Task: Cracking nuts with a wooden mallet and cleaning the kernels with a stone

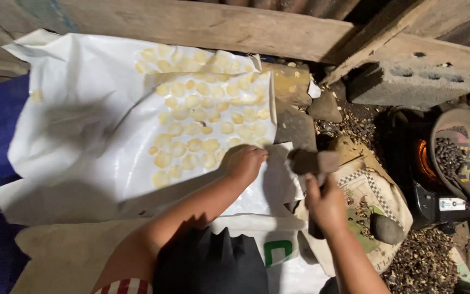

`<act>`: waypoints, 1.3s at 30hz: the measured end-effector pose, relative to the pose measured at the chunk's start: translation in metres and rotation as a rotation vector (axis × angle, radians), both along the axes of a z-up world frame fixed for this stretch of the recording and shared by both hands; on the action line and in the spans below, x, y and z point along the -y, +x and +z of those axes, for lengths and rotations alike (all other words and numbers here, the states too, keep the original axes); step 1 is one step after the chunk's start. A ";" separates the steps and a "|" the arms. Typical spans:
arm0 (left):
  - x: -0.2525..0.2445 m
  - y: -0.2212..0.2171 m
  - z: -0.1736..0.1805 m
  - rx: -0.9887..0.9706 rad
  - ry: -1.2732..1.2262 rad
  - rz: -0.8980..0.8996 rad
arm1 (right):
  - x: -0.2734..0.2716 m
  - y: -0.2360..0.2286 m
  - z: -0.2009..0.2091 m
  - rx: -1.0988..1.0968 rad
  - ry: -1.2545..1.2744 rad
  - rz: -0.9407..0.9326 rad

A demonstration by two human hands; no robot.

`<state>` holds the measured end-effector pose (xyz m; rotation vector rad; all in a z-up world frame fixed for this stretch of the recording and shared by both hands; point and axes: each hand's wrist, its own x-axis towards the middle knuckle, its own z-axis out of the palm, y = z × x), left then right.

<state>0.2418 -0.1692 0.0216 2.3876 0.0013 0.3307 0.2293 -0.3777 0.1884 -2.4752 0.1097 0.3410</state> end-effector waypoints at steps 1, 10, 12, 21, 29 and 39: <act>0.005 0.005 0.007 -0.009 -0.002 -0.005 | -0.005 0.002 0.023 -0.009 -0.002 -0.005; 0.000 0.006 0.036 -0.041 0.099 0.176 | -0.026 0.012 -0.070 0.581 0.179 0.091; -0.035 0.000 0.082 -0.198 0.021 0.396 | -0.017 0.024 -0.126 0.233 -0.037 0.244; -0.199 -0.089 0.064 0.417 0.459 0.684 | -0.036 0.045 -0.005 0.118 0.038 0.183; -0.270 -0.028 0.043 0.065 0.609 0.724 | -0.035 0.039 -0.082 0.075 -0.139 0.254; -0.274 0.051 0.048 -0.573 0.353 0.523 | 0.007 -0.082 -0.144 0.104 -0.021 0.499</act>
